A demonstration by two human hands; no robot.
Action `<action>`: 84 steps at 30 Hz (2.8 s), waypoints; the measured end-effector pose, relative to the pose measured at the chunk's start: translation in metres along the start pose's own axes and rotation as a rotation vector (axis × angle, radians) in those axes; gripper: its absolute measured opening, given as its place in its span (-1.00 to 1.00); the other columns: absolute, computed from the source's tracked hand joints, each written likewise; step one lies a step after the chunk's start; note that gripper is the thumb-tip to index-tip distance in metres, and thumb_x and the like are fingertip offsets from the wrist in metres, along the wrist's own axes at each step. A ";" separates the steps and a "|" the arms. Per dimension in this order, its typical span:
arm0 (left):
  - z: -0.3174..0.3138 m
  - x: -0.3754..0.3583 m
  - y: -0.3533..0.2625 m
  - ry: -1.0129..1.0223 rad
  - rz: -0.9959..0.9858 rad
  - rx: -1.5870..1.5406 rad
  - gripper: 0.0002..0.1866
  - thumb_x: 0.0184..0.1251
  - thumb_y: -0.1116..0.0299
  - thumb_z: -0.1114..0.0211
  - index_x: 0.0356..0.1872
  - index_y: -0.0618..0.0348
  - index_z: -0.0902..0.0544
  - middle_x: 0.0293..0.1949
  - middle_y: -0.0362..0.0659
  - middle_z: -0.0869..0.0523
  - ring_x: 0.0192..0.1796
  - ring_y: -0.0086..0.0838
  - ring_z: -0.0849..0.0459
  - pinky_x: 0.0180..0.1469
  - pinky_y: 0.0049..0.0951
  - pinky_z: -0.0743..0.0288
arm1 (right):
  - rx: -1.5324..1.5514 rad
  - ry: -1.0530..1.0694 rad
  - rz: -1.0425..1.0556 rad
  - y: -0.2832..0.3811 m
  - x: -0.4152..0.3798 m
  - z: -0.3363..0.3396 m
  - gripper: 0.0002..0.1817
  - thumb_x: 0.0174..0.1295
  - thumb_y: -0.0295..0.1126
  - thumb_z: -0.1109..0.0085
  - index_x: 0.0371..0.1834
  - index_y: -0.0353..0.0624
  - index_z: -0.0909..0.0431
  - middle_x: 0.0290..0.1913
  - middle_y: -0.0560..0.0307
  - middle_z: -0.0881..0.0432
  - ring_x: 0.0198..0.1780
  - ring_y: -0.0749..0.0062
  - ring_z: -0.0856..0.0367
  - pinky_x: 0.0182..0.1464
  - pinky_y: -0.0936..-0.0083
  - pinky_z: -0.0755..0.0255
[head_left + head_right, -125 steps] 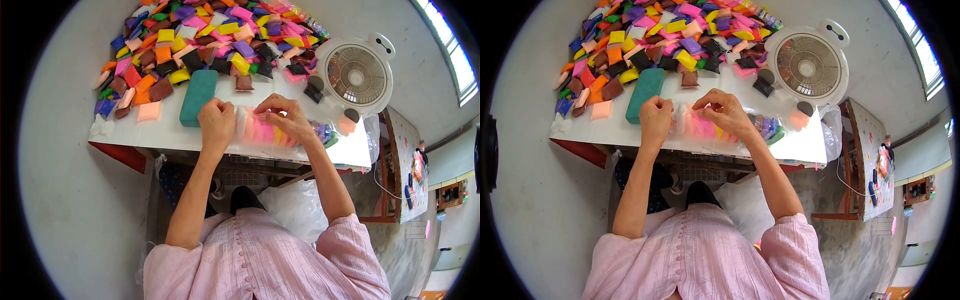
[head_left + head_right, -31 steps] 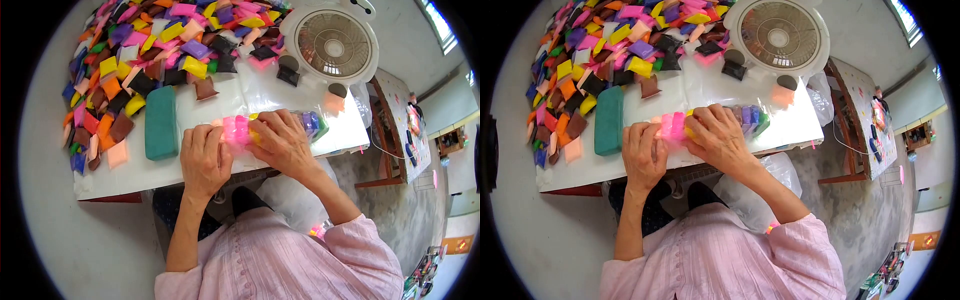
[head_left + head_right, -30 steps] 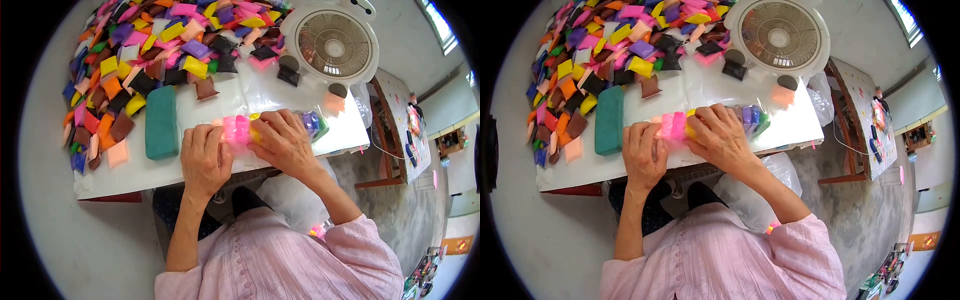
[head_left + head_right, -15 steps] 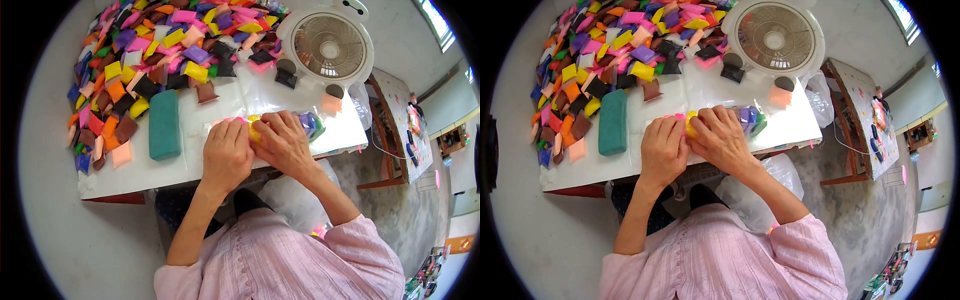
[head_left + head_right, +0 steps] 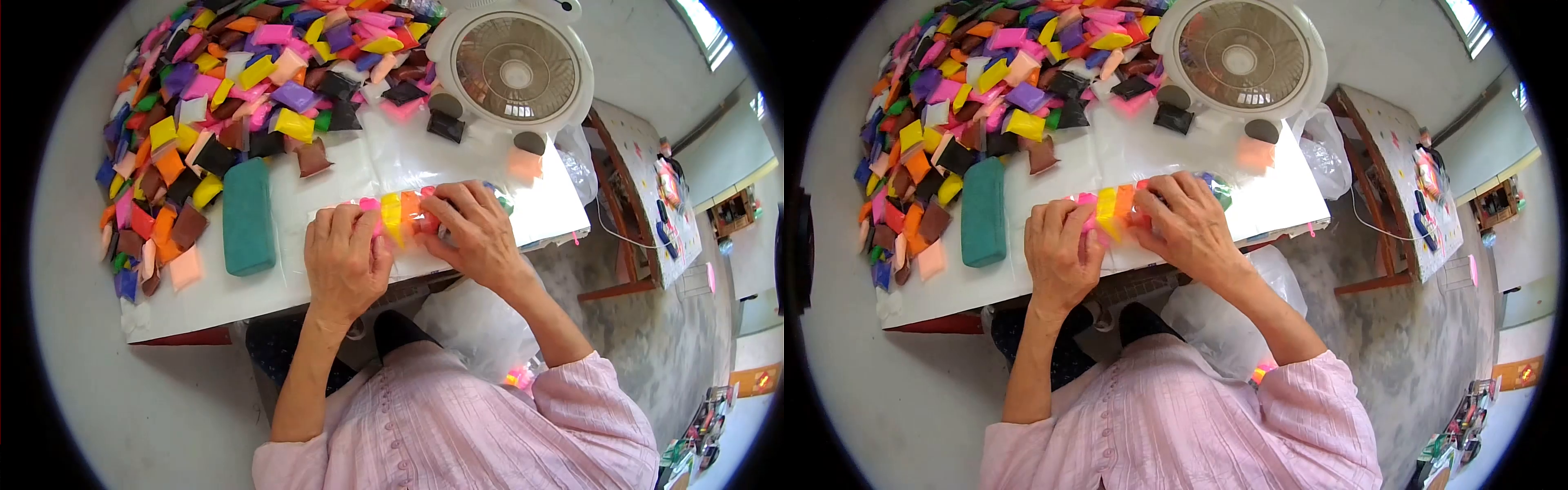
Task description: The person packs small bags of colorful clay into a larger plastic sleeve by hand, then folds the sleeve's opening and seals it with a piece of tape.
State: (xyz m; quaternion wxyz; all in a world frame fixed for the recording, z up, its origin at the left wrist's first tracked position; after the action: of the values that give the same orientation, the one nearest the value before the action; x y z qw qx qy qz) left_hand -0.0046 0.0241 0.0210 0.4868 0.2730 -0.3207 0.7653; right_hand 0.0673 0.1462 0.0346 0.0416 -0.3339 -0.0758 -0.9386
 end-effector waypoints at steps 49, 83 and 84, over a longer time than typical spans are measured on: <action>-0.035 0.019 -0.034 0.055 -0.063 -0.107 -0.62 0.06 0.40 -0.33 -0.04 0.25 -0.62 -0.12 -0.08 -0.57 -0.10 -0.17 -0.51 -0.04 -0.21 -0.44 | -0.028 -0.058 -0.229 -0.057 -0.032 0.022 -0.43 -0.14 -0.15 -0.57 -0.11 -0.19 -0.54 -0.11 0.05 -0.53 -0.03 0.10 -0.51 0.02 0.25 -0.47; -0.034 0.017 -0.034 0.049 -0.072 -0.081 -0.62 0.04 0.37 -0.36 -0.07 0.27 -0.60 -0.08 -0.06 -0.60 -0.07 -0.16 -0.53 -0.01 -0.22 -0.46 | -0.118 -0.116 -0.210 -0.051 -0.031 0.027 -0.76 0.24 -0.25 -0.26 -0.19 -0.21 -0.64 -0.14 0.07 -0.60 -0.06 0.12 -0.51 0.01 0.24 -0.38; -0.034 0.016 -0.034 0.042 -0.079 -0.080 -0.62 0.04 0.37 -0.36 -0.07 0.28 -0.60 -0.08 -0.06 -0.60 -0.07 -0.16 -0.53 -0.01 -0.21 -0.46 | -0.146 -0.114 -0.236 -0.058 -0.035 0.028 -0.76 0.27 -0.25 -0.23 -0.20 -0.20 -0.65 -0.14 0.07 -0.60 -0.05 0.13 -0.50 0.02 0.24 -0.37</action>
State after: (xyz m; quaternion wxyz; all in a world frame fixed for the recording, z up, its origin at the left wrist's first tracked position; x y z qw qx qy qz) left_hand 0.0171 0.0697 0.0190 0.5336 0.2495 -0.3297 0.7378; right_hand 0.1041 0.2088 0.0277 -0.0979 -0.3776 -0.0485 -0.9195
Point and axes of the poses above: each hand's wrist, its own x-axis towards the middle knuckle, its own z-axis out of the back of the hand, y = z × x, the point moved 9 cm from there along x, towards the middle knuckle
